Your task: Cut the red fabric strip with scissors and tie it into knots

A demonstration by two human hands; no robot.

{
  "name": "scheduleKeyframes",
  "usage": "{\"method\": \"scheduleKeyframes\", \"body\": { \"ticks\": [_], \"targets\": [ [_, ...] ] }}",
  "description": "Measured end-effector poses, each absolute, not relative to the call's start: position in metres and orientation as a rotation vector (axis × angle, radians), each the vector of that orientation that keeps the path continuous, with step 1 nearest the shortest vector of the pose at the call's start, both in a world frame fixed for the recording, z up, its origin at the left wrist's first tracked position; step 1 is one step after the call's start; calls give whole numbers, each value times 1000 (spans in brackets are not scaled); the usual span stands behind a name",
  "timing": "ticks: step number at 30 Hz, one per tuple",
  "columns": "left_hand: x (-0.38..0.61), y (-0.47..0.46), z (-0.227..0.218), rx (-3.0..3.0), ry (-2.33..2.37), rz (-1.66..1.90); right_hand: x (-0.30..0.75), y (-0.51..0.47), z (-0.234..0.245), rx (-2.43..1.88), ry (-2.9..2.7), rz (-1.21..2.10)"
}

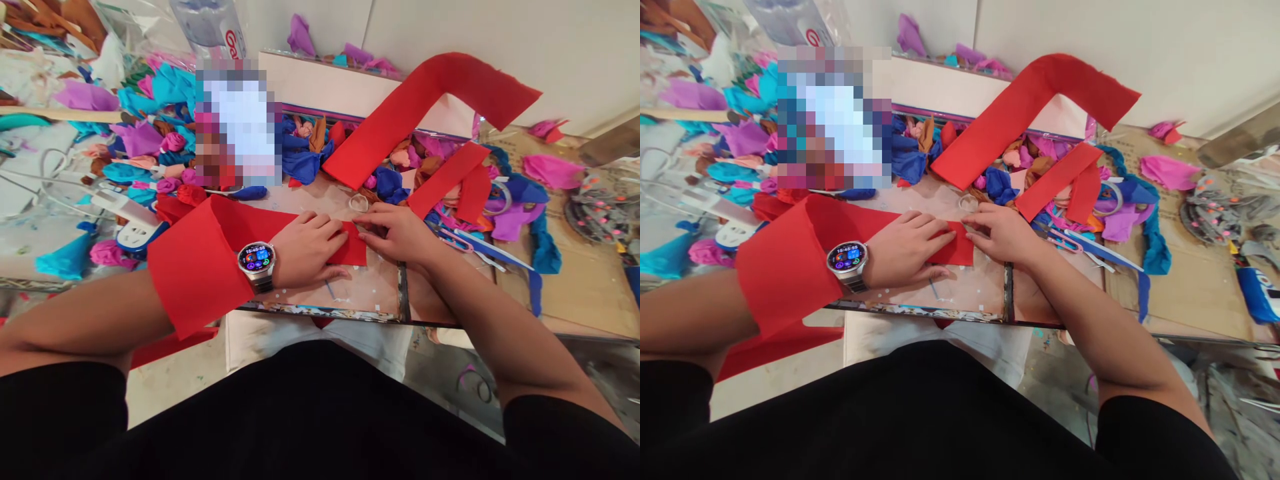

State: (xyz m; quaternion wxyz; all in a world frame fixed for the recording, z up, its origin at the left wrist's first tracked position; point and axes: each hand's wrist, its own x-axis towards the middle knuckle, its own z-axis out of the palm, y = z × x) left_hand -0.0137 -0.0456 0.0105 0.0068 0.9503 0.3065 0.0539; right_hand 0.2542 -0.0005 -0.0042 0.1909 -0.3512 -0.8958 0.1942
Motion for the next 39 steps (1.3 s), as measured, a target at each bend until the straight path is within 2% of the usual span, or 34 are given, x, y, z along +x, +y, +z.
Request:
{"method": "scheduleKeyframes", "body": {
  "ticks": [10, 22, 39],
  "targets": [
    [-14, -48, 7, 2916, 1073, 241, 255, -1, -3, -951, -2532, 579],
    [-14, -45, 5, 2863, 976, 292, 254, 0, -4, -819, -2473, 628],
    [-15, -47, 7, 2899, 997, 324, 252, -1, -3, -887, -2393, 747]
  ]
}}
